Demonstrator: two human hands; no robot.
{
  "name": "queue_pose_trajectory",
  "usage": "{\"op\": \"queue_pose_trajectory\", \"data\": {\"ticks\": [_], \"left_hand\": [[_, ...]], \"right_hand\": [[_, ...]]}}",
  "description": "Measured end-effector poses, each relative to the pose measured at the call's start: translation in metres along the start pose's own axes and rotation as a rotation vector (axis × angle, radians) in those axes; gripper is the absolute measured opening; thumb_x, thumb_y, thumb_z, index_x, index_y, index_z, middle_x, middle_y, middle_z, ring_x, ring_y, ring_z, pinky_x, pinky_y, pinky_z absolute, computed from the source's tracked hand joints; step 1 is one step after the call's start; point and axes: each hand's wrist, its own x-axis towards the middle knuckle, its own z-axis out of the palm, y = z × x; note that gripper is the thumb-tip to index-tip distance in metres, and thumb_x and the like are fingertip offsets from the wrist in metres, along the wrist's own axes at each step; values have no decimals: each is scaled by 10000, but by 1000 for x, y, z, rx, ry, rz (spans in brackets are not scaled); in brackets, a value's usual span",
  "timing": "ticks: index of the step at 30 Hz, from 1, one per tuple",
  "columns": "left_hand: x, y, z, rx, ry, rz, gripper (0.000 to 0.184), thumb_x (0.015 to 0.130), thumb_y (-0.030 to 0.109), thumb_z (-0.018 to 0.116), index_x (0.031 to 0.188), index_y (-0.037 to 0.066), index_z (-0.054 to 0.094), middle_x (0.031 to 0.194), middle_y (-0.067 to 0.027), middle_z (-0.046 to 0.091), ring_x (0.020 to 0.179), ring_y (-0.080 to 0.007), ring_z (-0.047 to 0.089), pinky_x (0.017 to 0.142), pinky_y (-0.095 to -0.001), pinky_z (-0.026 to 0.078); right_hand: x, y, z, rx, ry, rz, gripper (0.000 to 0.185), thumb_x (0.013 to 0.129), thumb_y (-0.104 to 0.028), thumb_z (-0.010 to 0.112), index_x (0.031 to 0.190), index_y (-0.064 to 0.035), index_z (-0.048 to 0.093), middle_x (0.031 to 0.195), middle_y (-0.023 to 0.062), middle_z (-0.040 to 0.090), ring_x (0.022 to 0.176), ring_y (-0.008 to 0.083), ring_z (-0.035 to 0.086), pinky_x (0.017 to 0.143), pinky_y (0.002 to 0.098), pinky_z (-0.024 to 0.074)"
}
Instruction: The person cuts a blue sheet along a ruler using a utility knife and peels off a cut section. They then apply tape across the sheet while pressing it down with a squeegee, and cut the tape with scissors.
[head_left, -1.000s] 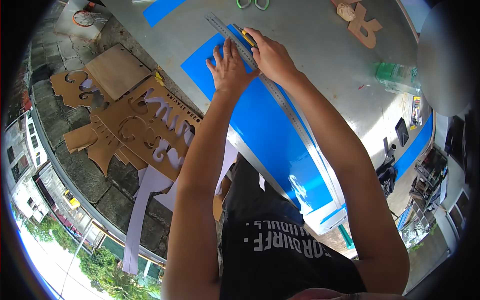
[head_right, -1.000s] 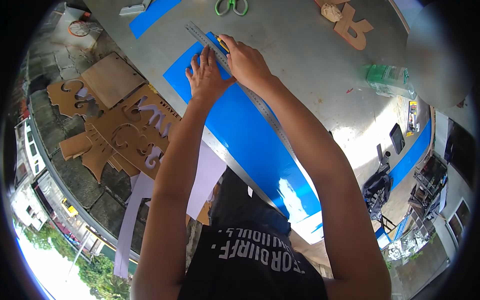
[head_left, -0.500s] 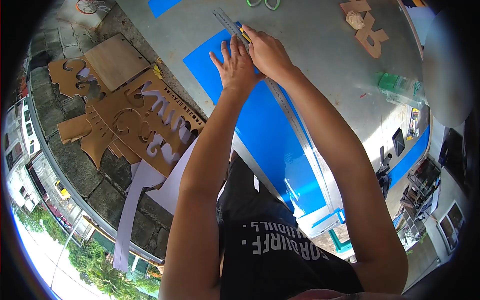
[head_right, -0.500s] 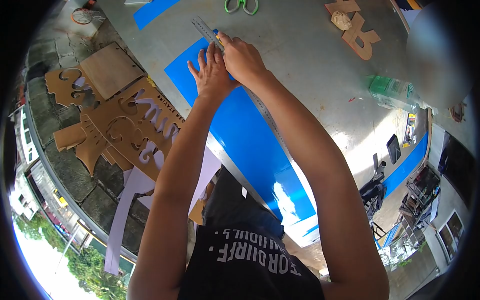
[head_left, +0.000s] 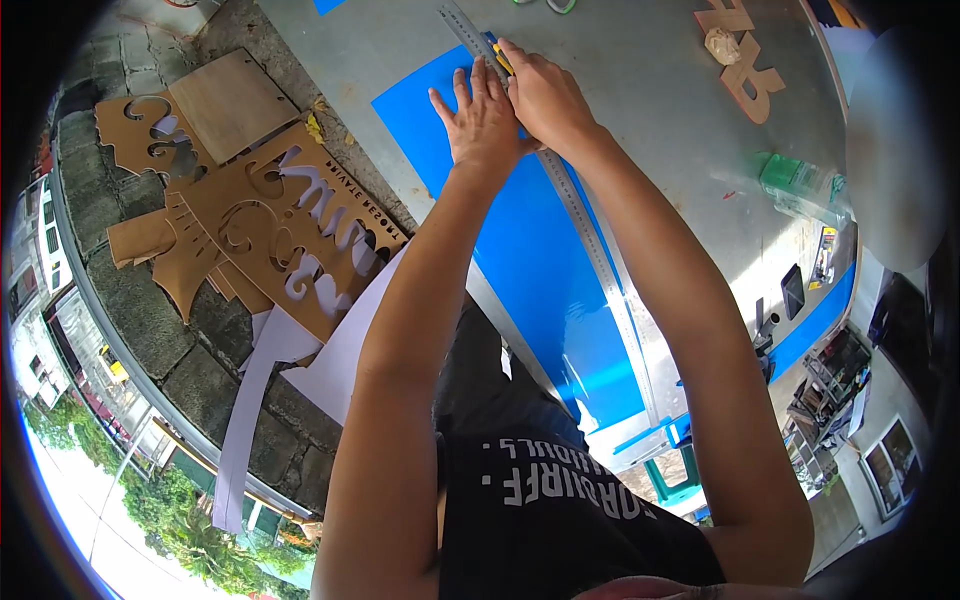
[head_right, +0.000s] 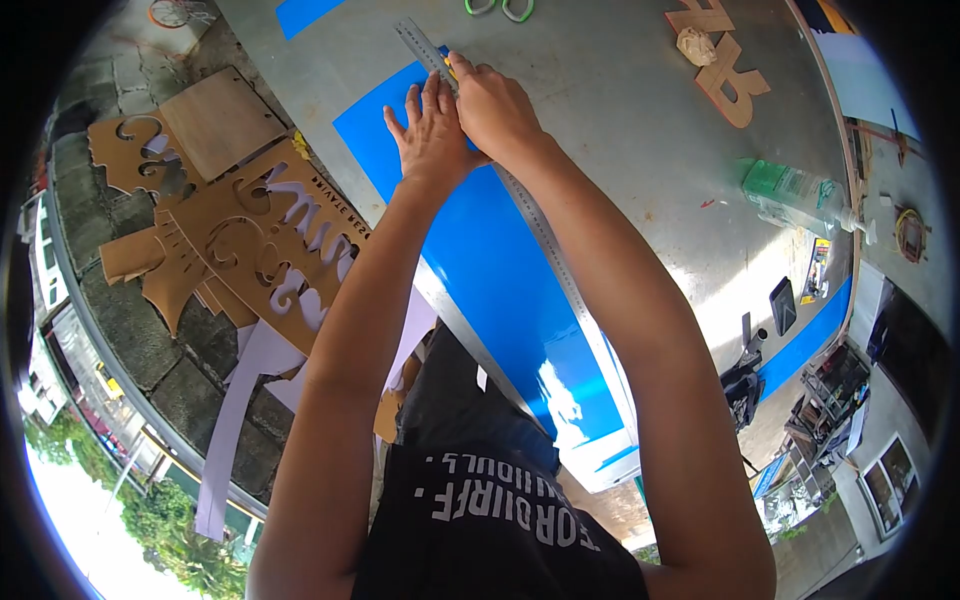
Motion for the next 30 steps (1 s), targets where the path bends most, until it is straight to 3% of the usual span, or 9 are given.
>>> {"op": "queue_pose_trajectory", "data": {"ticks": [14,16,22,25,30], "left_hand": [[1,2,-2,4,-27,-13,1320,692,690,855,1659,80,197,1708,-95,222,1583,-350,181,1237,-701,120],[2,0,2,24,-14,-19,1310,684,711,852,1660,136,192,1707,-74,194,1591,-341,145,1236,-707,127],[3,0,5,-17,3,-21,1288,697,669,865,1661,151,186,1705,-75,198,1589,-344,151,1233,-712,129],[1,0,3,-4,4,-8,1332,667,671,885,1653,79,213,1707,-97,219,1580,-357,182,1228,-716,131],[3,0,7,33,9,-5,1310,677,642,895,1649,76,224,1706,-101,214,1579,-356,180,1230,-714,129]], "right_hand": [[4,-1,2,-99,12,-46,490,991,-67,541,1476,-6,528,1244,231,702,1063,398,713,938,473,586],[3,-1,3,-101,19,-54,490,991,-70,546,1477,-8,529,1239,229,705,1052,394,718,930,472,591],[-3,-4,-1,-126,3,-25,503,997,-70,565,1495,-13,517,1236,230,708,1059,392,722,927,459,599],[-9,-4,-2,-151,-18,-8,511,998,-70,574,1502,-17,511,1244,234,704,1065,391,723,925,454,603],[-34,3,-5,-148,-16,-32,511,995,-63,589,1498,-11,515,1219,251,705,1035,395,732,919,453,605]]}}
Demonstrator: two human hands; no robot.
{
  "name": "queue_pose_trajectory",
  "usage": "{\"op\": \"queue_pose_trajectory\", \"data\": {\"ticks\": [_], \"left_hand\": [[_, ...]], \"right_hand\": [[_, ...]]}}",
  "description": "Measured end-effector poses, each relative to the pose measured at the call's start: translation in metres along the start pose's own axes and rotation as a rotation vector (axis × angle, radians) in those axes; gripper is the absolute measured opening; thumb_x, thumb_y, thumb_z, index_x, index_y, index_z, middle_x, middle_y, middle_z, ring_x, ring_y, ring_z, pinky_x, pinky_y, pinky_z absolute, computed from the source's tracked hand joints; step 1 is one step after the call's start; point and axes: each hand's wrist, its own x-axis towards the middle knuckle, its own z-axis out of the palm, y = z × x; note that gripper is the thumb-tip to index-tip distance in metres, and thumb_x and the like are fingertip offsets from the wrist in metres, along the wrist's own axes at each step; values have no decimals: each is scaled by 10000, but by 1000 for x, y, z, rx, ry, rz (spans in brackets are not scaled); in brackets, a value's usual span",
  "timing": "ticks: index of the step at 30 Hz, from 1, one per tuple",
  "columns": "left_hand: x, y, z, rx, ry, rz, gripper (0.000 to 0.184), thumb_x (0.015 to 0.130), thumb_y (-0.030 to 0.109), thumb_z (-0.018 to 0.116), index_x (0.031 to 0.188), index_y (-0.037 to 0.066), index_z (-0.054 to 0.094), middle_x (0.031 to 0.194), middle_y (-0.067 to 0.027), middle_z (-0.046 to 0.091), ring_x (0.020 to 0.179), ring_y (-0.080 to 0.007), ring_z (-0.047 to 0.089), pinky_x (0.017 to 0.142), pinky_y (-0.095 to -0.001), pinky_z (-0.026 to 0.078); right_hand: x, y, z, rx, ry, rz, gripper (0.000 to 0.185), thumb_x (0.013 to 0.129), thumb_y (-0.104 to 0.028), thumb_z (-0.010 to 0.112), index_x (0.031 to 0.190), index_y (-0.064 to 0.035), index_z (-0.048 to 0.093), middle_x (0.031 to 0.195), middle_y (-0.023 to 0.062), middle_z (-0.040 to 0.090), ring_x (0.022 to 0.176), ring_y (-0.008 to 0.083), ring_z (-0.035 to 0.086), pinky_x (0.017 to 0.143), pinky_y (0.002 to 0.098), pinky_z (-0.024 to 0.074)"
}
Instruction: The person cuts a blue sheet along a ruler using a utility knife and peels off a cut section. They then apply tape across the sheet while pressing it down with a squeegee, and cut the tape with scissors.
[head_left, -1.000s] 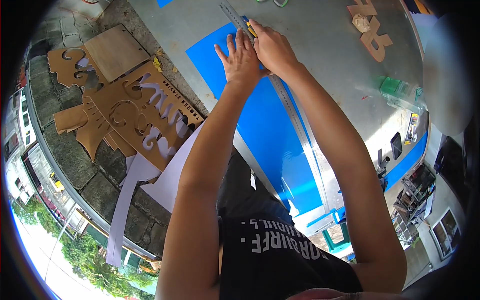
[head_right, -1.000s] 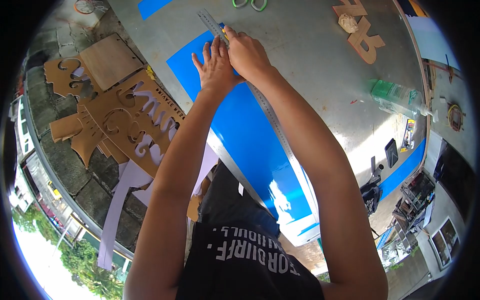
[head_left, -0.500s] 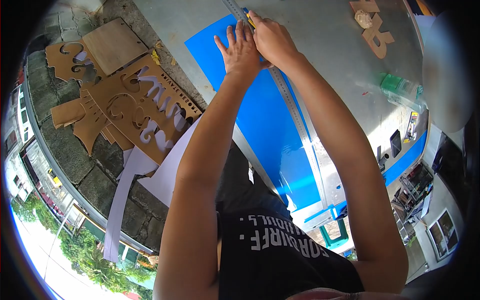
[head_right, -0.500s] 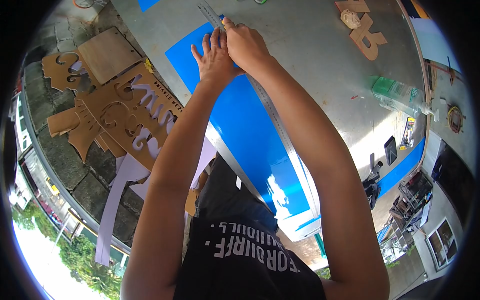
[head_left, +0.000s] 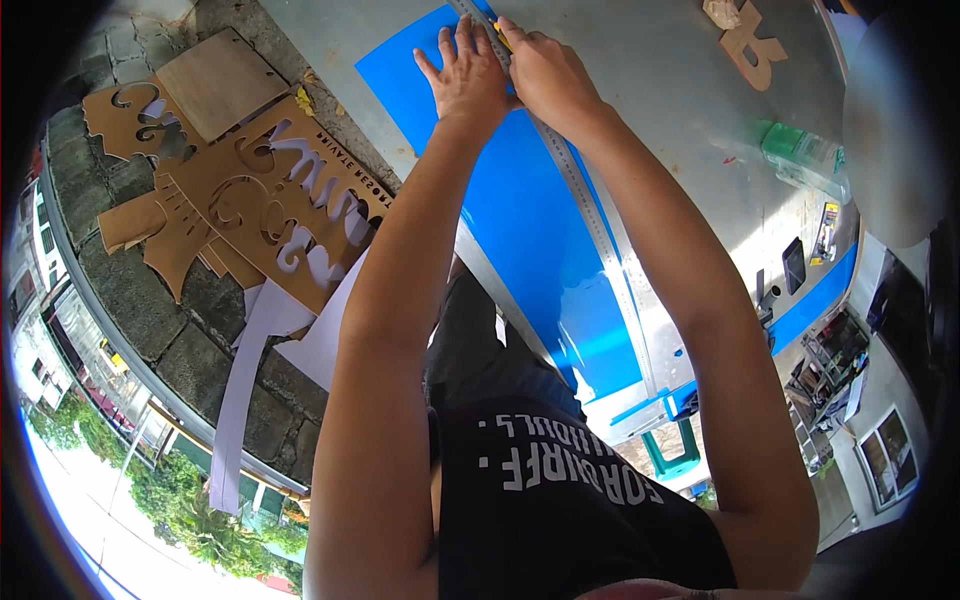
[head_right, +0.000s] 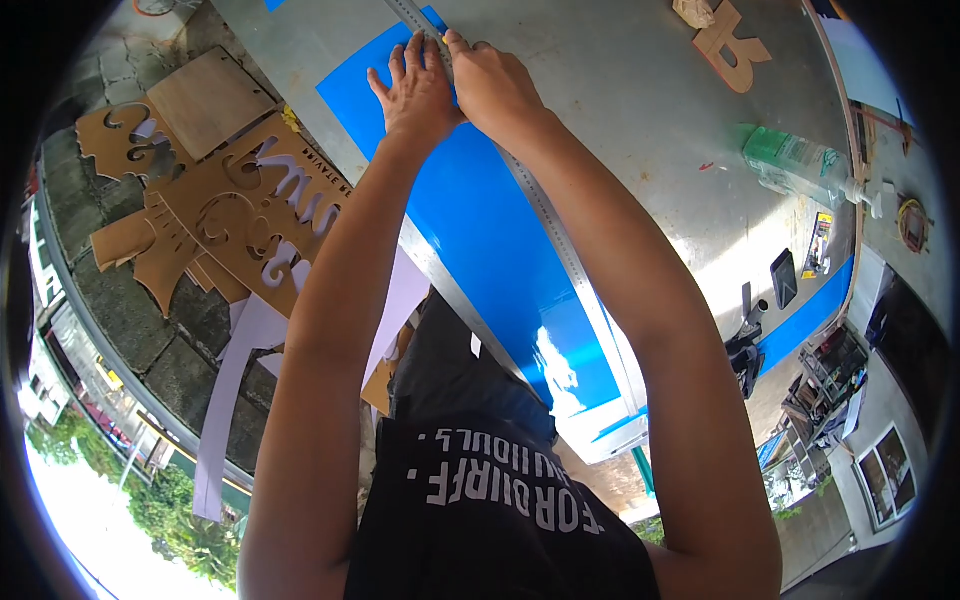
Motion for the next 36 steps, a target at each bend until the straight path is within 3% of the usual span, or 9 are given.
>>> {"op": "queue_pose_trajectory", "data": {"ticks": [3,10,12,14,21,30,32,34,36], "left_hand": [[3,-5,6,-7,40,8,1284,677,622,904,1639,80,249,1698,-99,232,1576,-351,191,1221,-721,145],[1,-7,7,-47,140,68,1348,598,692,914,1622,70,295,1681,-103,280,1571,-343,213,1200,-737,184],[-3,-2,-5,-36,106,68,1273,667,688,880,1613,64,302,1661,-120,298,1561,-333,228,1210,-704,170],[-4,5,-25,-90,-121,-35,1262,710,494,929,1633,17,213,1713,-148,180,1582,-386,137,1251,-668,111],[-5,3,-16,-84,-69,-18,1277,692,477,944,1629,6,216,1702,-165,208,1578,-386,151,1251,-660,130],[-24,4,4,-114,-27,-48,1190,768,473,894,1651,70,206,1722,-148,169,1583,-394,132,1268,-632,98],[-37,-4,46,-98,429,163,1154,756,637,842,1601,57,311,1630,-142,321,1548,-320,240,1219,-658,145],[-77,19,50,-160,430,154,1048,817,565,811,1591,55,320,1608,-158,335,1539,-316,248,1222,-625,125],[-120,45,52,-259,267,85,1260,711,635,870,1637,64,235,1693,-97,223,1584,-355,153,1240,-699,82]], "right_hand": [[-22,7,4,-16,44,-59,582,954,-31,659,1508,15,487,1062,250,712,930,363,748,787,415,634],[-88,21,3,-14,9,-28,567,980,-77,665,1512,12,491,1049,230,718,859,327,762,732,386,647],[-108,23,1,-49,14,-40,571,983,-93,680,1512,12,493,1025,223,722,810,299,768,709,359,649],[-124,27,0,-51,10,-40,578,979,-91,688,1513,12,492,1012,222,722,787,291,767,690,346,647],[-165,37,6,-62,58,-57,588,962,-70,704,1507,15,498,980,214,724,697,253,756,599,313,632],[-171,43,17,-94,130,-111,596,936,-26,692,1499,19,502,1016,230,721,711,269,764,614,322,638],[-171,43,16,-83,122,-97,597,934,-28,688,1500,12,503,1033,238,717,732,280,767,633,327,643],[-171,43,14,-71,108,-78,599,931,-31,685,1501,6,503,1049,245,714,752,291,771,651,332,647],[-171,43,11,-55,81,-66,603,941,-44,669,1516,-13,490,1077,252,708,803,308,776,685,350,652]]}}
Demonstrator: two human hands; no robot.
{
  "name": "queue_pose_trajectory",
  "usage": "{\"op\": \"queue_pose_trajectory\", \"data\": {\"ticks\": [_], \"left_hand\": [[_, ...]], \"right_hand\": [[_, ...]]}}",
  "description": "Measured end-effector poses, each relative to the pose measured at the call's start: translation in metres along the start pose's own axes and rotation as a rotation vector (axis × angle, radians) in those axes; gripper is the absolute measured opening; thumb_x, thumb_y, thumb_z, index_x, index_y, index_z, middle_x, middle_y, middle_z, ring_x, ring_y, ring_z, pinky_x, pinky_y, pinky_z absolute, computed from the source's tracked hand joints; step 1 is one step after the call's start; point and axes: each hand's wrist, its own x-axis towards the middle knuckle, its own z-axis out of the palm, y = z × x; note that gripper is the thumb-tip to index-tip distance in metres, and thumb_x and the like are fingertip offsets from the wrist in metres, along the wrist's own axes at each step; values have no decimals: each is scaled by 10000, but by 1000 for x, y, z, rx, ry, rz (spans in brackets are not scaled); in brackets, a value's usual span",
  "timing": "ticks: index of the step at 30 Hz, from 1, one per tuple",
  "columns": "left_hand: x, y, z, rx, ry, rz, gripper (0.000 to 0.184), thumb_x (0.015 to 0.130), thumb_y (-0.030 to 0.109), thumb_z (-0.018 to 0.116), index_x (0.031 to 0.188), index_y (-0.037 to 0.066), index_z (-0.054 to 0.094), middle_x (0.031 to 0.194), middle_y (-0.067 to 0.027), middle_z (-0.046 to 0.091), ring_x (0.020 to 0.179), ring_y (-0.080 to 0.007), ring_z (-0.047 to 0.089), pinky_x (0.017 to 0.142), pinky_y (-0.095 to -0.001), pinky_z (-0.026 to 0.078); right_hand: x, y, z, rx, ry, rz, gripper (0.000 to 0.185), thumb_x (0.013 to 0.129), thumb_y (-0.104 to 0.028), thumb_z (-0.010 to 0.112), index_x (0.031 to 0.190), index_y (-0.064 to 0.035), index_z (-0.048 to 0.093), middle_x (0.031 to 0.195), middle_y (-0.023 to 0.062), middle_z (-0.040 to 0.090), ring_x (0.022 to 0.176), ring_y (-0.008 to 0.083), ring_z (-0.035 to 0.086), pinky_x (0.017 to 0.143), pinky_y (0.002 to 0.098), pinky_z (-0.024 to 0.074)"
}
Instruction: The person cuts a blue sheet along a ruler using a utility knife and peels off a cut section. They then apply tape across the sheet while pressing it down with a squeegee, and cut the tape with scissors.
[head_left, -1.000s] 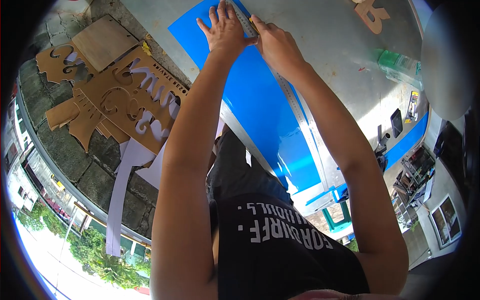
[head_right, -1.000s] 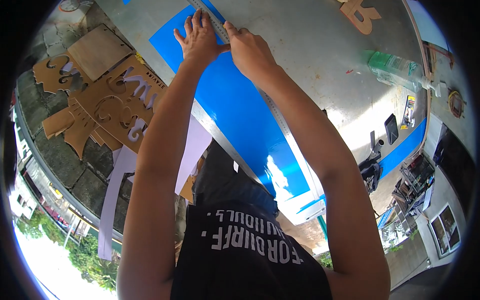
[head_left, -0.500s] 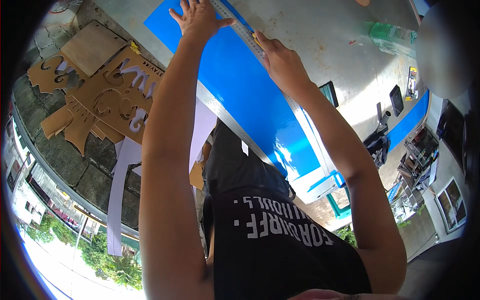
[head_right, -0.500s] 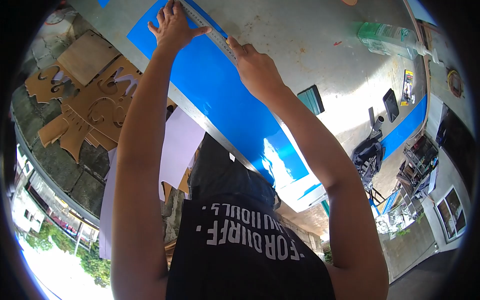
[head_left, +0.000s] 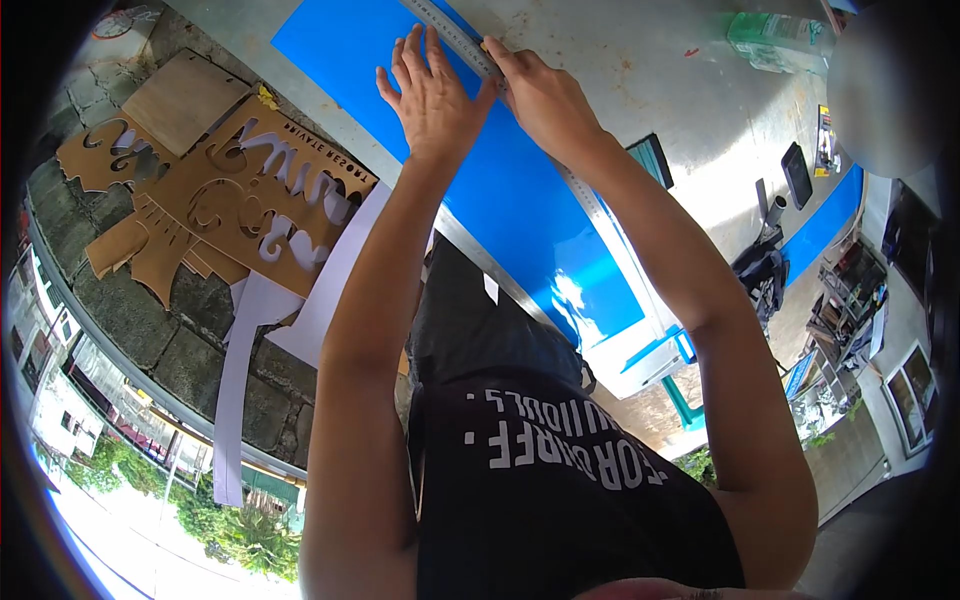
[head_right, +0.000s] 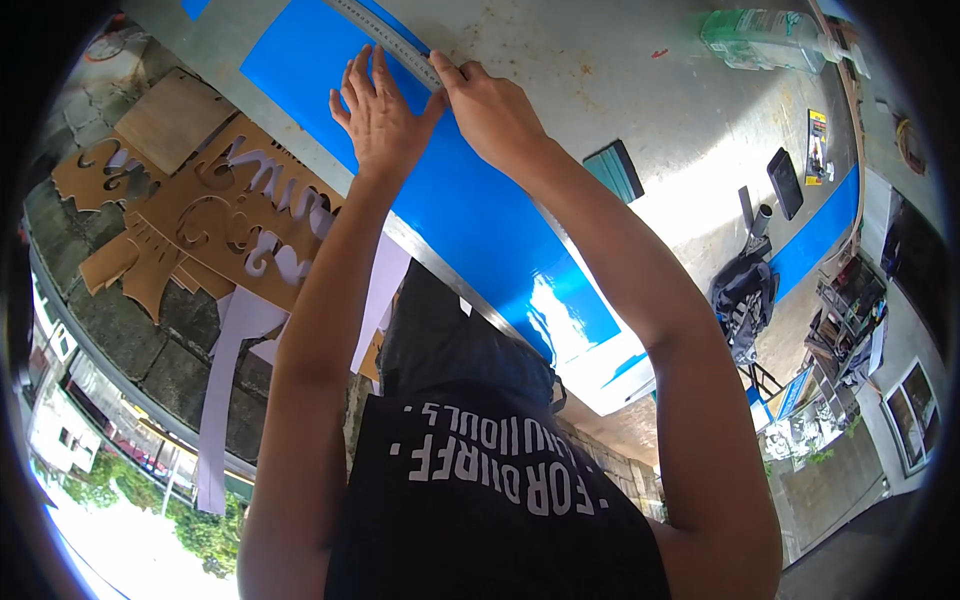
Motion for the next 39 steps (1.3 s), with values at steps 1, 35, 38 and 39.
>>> {"op": "queue_pose_trajectory", "data": {"ticks": [1,35,38,39], "left_hand": [[-19,13,-1,0,-4,0,1260,711,635,870,1637,64,235,1693,-97,223,1584,-355,153,1240,-699,82],[-58,37,25,109,-191,6,1363,655,747,856,1636,57,207,1698,-108,176,1598,-328,78,1223,-736,60],[-56,35,26,118,-187,12,1370,649,740,864,1639,60,205,1707,-112,164,1600,-333,68,1230,-723,55],[-57,35,26,125,-186,16,1374,644,734,870,1640,61,203,1710,-115,160,1601,-336,64,1232,-718,56]], "right_hand": [[-1,1,2,1,-2,3,603,941,-44,669,1516,-13,490,1077,252,708,803,308,776,685,350,652],[-169,23,-10,16,-35,60,589,987,-101,678,1540,-85,476,1074,201,704,820,289,769,689,329,649],[-169,23,-4,20,-36,70,598,993,-104,684,1550,-103,467,1121,216,702,849,316,774,715,350,661],[-171,24,-2,3,-26,61,604,991,-109,691,1552,-105,466,1123,213,702,848,311,775,712,346,662]]}}
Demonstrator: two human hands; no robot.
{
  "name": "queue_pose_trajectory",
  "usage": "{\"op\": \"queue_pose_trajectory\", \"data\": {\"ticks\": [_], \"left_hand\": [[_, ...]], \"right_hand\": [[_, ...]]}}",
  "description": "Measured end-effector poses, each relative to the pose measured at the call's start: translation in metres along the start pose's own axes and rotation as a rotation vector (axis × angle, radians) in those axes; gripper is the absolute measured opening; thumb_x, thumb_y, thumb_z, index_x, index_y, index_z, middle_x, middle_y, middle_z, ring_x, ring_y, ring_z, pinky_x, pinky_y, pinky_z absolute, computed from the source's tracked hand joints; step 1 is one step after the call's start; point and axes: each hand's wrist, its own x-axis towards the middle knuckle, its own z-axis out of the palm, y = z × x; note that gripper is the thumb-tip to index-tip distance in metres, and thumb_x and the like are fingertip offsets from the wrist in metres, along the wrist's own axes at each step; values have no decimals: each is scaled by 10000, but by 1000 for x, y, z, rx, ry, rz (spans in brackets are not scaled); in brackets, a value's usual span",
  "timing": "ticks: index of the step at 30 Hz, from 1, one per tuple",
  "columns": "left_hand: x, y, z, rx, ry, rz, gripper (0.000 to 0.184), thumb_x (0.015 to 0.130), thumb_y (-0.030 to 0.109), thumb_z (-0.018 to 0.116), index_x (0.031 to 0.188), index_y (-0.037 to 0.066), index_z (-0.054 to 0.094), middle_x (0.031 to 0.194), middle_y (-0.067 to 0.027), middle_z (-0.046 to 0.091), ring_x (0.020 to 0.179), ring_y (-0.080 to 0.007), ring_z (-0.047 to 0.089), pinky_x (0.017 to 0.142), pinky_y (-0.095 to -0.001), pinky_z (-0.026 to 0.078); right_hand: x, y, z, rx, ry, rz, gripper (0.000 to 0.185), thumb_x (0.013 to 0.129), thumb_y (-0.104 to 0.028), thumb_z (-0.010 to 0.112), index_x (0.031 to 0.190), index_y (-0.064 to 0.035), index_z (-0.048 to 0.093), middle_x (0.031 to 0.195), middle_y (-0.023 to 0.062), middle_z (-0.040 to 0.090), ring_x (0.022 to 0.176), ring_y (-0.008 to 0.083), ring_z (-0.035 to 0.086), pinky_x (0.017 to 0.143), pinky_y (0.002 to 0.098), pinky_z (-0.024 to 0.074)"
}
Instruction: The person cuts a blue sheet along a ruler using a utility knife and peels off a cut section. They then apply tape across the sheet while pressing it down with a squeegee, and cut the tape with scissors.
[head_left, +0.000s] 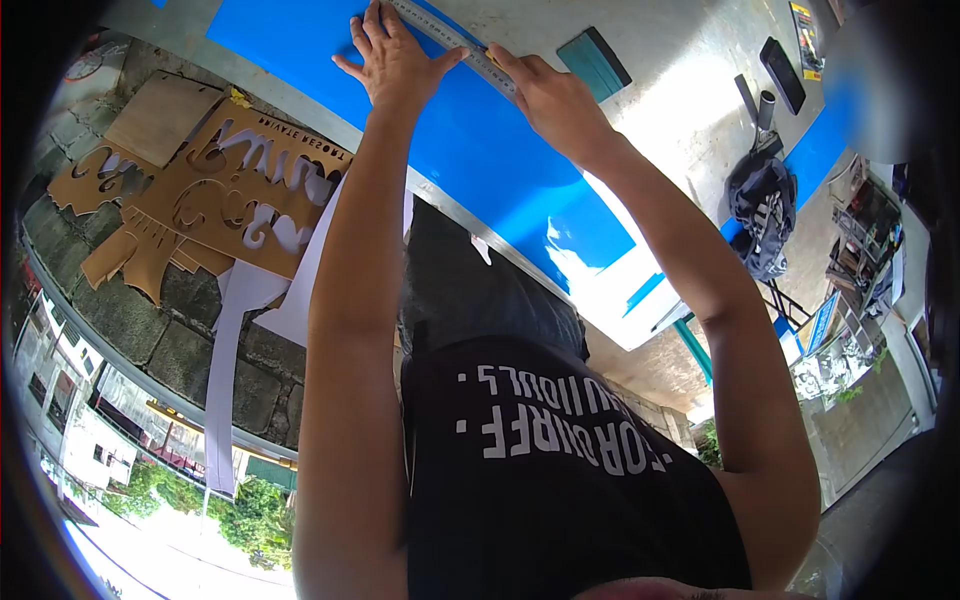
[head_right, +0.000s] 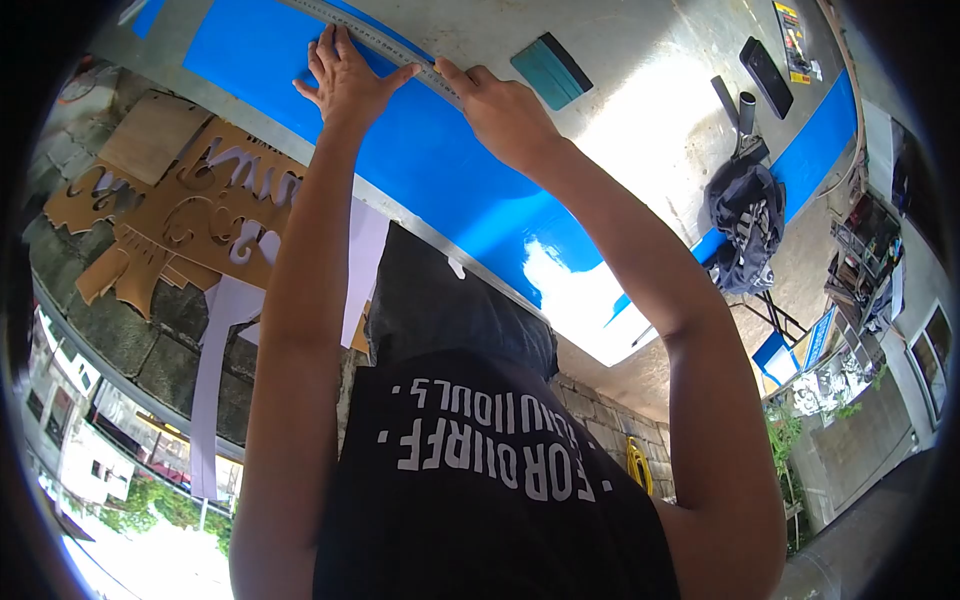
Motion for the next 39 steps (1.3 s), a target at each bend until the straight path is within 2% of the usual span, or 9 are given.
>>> {"op": "queue_pose_trajectory", "data": {"ticks": [3,10,13,15,19,21,27,30,39], "left_hand": [[1,1,1,-1,-3,-2,1325,675,716,863,1633,60,224,1702,-129,173,1596,-347,84,1226,-715,77],[-53,31,25,6,214,27,1229,750,668,839,1622,70,212,1641,-138,252,1577,-355,141,1240,-660,90],[-104,69,27,-54,152,-9,1289,699,669,867,1626,61,210,1652,-148,235,1586,-347,136,1238,-686,103],[-129,88,29,-108,-15,-7,1294,692,676,867,1630,95,190,1641,-120,234,1581,-351,133,1252,-662,74],[-142,102,38,-96,-39,9,1313,675,700,859,1629,68,216,1670,-126,233,1586,-371,141,1227,-717,92],[-140,104,41,-54,-46,-12,1322,672,723,848,1637,82,211,1682,-118,221,1592,-376,123,1214,-743,95],[-139,108,40,-19,-76,-28,1303,697,706,848,1643,89,199,1686,-120,212,1594,-387,109,1191,-776,104],[-138,108,37,-58,-82,-32,1297,702,680,863,1644,88,195,1685,-115,207,1593,-381,109,1184,-783,107],[-139,106,46,-32,-47,-34,1334,656,691,889,1640,109,204,1670,-99,190,1591,-352,106,1207,-752,91]], "right_hand": [[-1,4,5,-73,75,-51,577,979,-116,680,1527,-76,504,1004,176,715,790,252,762,693,302,645],[-2,4,6,-31,54,-22,619,976,-93,700,1551,-106,471,1106,220,708,864,310,770,723,358,659],[-1,8,8,-12,63,-26,642,952,-61,701,1550,-112,476,1113,223,708,883,322,765,730,372,653],[1,8,9,36,17,19,661,932,-44,695,1552,-117,478,1137,225,706,889,331,762,740,379,648],[2,10,10,28,71,-15,652,935,-46,680,1552,-114,480,1142,225,712,876,332,761,750,389,647],[2,12,11,7,109,-64,578,980,-156,662,1527,-61,501,1099,238,721,898,332,773,757,396,646],[2,12,18,58,95,-30,573,983,-158,654,1525,-56,501,1111,245,716,899,336,771,743,398,643],[-12,16,10,55,81,-31,667,930,-56,687,1559,-108,472,1136,228,714,891,328,758,775,381,646],[-89,25,-8,20,21,-36,648,957,-118,710,1552,-62,462,1065,230,696,864,322,760,760,389,649]]}}
